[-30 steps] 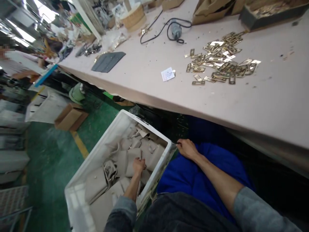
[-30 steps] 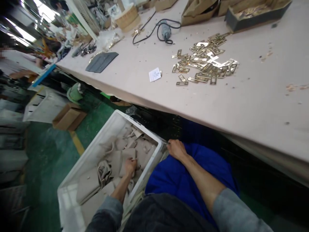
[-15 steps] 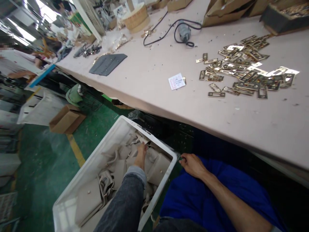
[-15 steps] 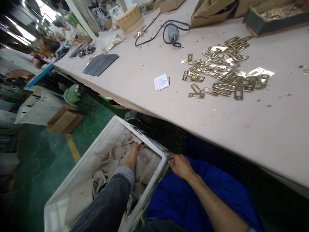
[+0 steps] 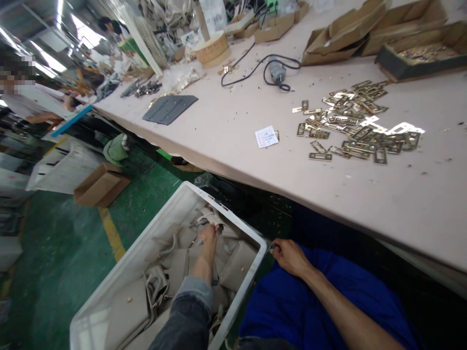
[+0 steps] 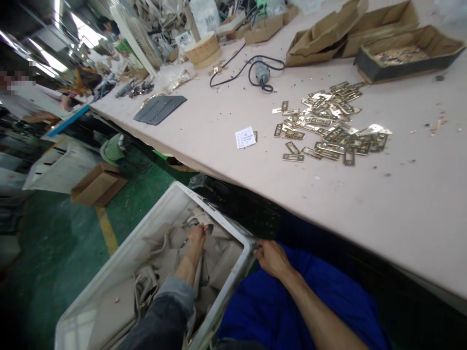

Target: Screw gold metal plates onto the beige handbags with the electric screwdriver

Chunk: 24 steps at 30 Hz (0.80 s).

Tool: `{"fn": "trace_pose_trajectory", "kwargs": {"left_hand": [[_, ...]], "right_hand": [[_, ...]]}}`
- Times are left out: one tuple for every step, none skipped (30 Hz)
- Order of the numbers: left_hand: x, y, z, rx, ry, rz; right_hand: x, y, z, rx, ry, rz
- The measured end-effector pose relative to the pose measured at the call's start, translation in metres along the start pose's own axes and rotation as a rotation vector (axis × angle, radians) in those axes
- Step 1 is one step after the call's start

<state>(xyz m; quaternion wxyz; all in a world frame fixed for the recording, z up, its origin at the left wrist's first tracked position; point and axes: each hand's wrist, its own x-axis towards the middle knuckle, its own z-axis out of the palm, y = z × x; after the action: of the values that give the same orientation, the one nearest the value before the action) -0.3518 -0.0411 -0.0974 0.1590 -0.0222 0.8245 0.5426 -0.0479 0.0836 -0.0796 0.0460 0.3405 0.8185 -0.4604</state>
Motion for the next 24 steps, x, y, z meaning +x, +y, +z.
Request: {"fn": "trace_pose_trajectory", "kwargs": {"left_hand": [[-0.007,0.006,-0.008,-0.02,0.024,-0.02],[-0.015,0.012,-0.017,-0.051,0.049,-0.044],[-0.024,0.018,-0.027,-0.081,0.073,-0.055],[-0.035,0.025,-0.036,-0.111,0.089,-0.05],[-0.047,0.033,-0.045,-0.142,0.103,-0.034],[-0.062,0.041,-0.053,-0.172,0.11,-0.014],[-0.08,0.05,-0.06,-0.201,0.111,0.017],[-0.101,0.06,-0.067,-0.228,0.105,0.051],[-0.124,0.071,-0.073,-0.253,0.09,0.087],[-0.15,0.082,-0.077,-0.278,0.062,0.143],[-0.177,0.094,-0.08,-0.309,0.031,0.186],[-0.206,0.106,-0.081,-0.338,0.013,0.216],[-0.234,0.118,-0.08,-0.352,-0.029,0.235],[-0.26,0.129,-0.078,-0.364,-0.066,0.246],[-0.285,0.138,-0.075,-0.38,-0.133,0.257],[-0.307,0.146,-0.07,-0.4,-0.192,0.273],[-0.326,0.151,-0.066,-0.41,-0.261,0.289],[-0.342,0.156,-0.062,-0.41,-0.33,0.317],[-0.356,0.158,-0.06,-0.395,-0.401,0.364],[-0.367,0.16,-0.059,-0.363,-0.482,0.419],[-0.376,0.161,-0.06,-0.329,-0.553,0.487],[-0.382,0.161,-0.061,-0.303,-0.595,0.554],[-0.386,0.161,-0.064,-0.287,-0.616,0.601],[-0.388,0.161,-0.066,-0.306,-0.573,0.624]], "right_hand": [[0.0,-0.001,0.0,0.01,0.008,-0.016],[-0.001,-0.002,-0.001,0.024,0.017,-0.041],[-0.002,-0.004,-0.002,0.041,0.03,-0.077],[-0.004,-0.006,-0.003,0.06,0.043,-0.122],[-0.006,-0.009,-0.004,0.08,0.058,-0.172],[-0.011,-0.012,-0.007,0.101,0.081,-0.223],[-0.016,-0.017,-0.01,0.124,0.112,-0.272],[-0.024,-0.022,-0.014,0.146,0.146,-0.322],[-0.032,-0.029,-0.018,0.165,0.18,-0.37],[-0.043,-0.038,-0.023,0.184,0.21,-0.418],[-0.054,-0.047,-0.027,0.203,0.232,-0.462],[-0.067,-0.058,-0.031,0.221,0.243,-0.496],[-0.08,-0.067,-0.033,0.237,0.249,-0.515],[-0.092,-0.076,-0.035,0.257,0.258,-0.514],[-0.104,-0.084,-0.036,0.281,0.272,-0.5],[-0.115,-0.088,-0.036,0.309,0.306,-0.488],[-0.125,-0.09,-0.037,0.341,0.363,-0.481],[-0.135,-0.09,-0.039,0.377,0.43,-0.484],[-0.143,-0.087,-0.044,0.419,0.498,-0.494],[-0.152,-0.083,-0.052,0.457,0.558,-0.502],[-0.161,-0.078,-0.063,0.483,0.596,-0.495],[-0.172,-0.072,-0.077,0.494,0.608,-0.466],[-0.185,-0.065,-0.091,0.492,0.605,-0.414],[-0.199,-0.059,-0.104,0.482,0.603,-0.347]]}}
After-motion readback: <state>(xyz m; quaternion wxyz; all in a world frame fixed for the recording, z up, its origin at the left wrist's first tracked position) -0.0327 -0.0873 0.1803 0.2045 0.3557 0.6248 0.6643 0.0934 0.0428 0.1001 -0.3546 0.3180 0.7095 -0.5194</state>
